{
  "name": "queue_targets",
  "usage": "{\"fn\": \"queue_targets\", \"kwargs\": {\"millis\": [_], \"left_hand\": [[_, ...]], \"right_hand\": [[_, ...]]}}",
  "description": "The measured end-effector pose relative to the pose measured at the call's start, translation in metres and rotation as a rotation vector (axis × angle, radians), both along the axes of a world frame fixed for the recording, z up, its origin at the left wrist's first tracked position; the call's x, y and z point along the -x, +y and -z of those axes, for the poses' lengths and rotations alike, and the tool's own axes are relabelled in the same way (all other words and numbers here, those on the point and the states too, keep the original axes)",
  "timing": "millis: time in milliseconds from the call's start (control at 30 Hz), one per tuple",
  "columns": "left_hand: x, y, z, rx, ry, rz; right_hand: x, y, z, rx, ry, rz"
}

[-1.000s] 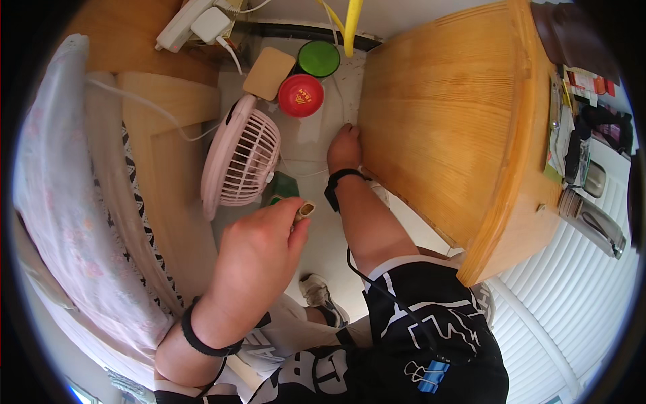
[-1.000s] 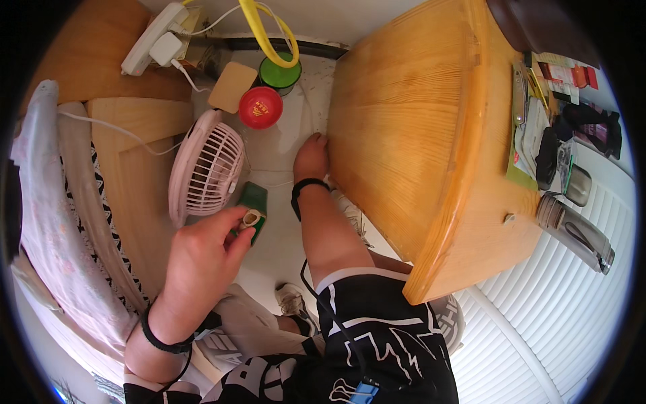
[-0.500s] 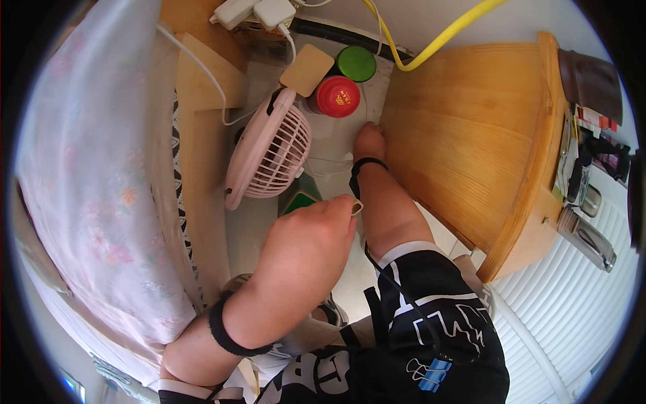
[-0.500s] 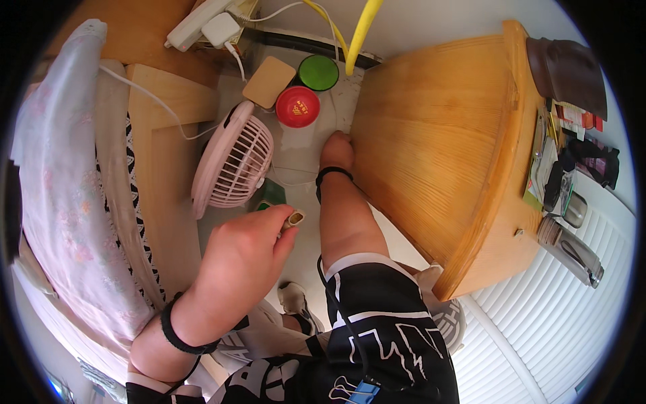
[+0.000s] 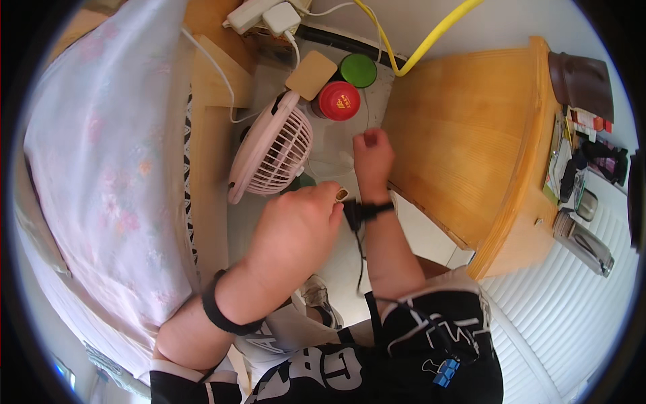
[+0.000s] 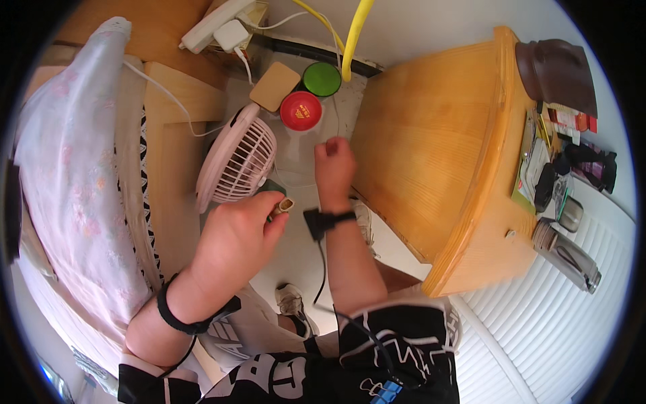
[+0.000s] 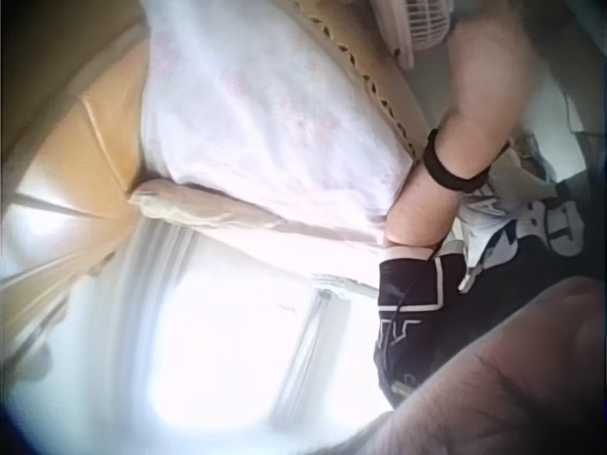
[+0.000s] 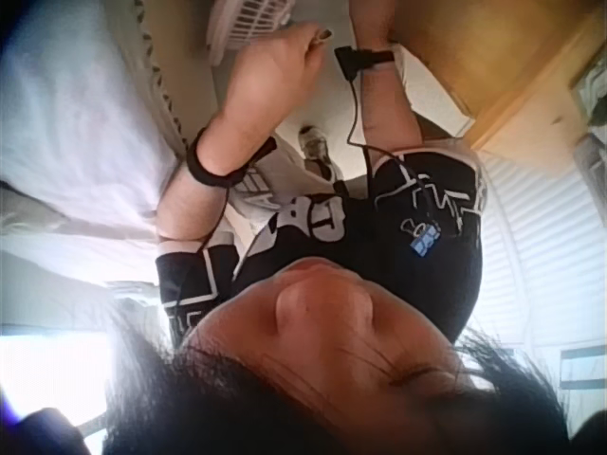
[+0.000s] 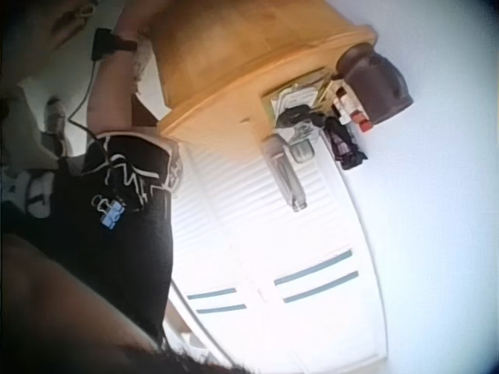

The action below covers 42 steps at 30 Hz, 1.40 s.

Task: The person picks up small objects including pills, caps, and electrical components from a nightstand and floor, handling them individually and placing them back onto the table surface.

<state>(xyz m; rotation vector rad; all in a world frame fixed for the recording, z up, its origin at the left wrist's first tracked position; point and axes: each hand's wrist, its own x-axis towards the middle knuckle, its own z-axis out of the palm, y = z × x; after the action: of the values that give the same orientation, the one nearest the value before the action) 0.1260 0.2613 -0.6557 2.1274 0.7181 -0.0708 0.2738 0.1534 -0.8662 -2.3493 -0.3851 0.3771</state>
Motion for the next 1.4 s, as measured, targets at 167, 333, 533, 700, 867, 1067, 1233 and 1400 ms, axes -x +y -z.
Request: {"fn": "queue_targets", "kwargs": {"millis": [167,333,533,700,867,1067,1233,1400], "left_hand": [[-0.003,0.002,-0.002,-0.032,0.0,-0.007],[-0.003,0.0,0.003,0.021,-0.058,-0.022],[-0.007,-0.003,0.004,-0.009,-0.09,-0.017],[-0.006,-0.003,0.004,-0.017,-0.09,-0.032],[-0.005,0.005,-0.004,0.02,-0.064,-0.084],[-0.007,0.011,-0.022,0.084,-0.052,-0.117],[-0.013,0.02,-0.042,0.099,-0.129,-0.072],[0.005,0.04,-0.039,0.109,-0.02,-0.107]], "right_hand": [[0.043,-0.028,-0.122,-0.662,0.424,0.164],[0.042,-0.023,-0.158,-0.599,-0.266,-0.499],[0.031,-0.026,-0.154,-0.599,-0.216,-0.555],[0.033,-0.028,-0.15,-0.638,0.027,-0.43],[0.019,-0.022,-0.131,-0.88,0.56,-0.366],[-0.046,0.02,0.028,-1.094,0.954,0.82],[-0.125,0.051,0.15,0.248,-0.063,0.475],[-0.142,0.103,0.138,0.226,0.057,0.137]]}}
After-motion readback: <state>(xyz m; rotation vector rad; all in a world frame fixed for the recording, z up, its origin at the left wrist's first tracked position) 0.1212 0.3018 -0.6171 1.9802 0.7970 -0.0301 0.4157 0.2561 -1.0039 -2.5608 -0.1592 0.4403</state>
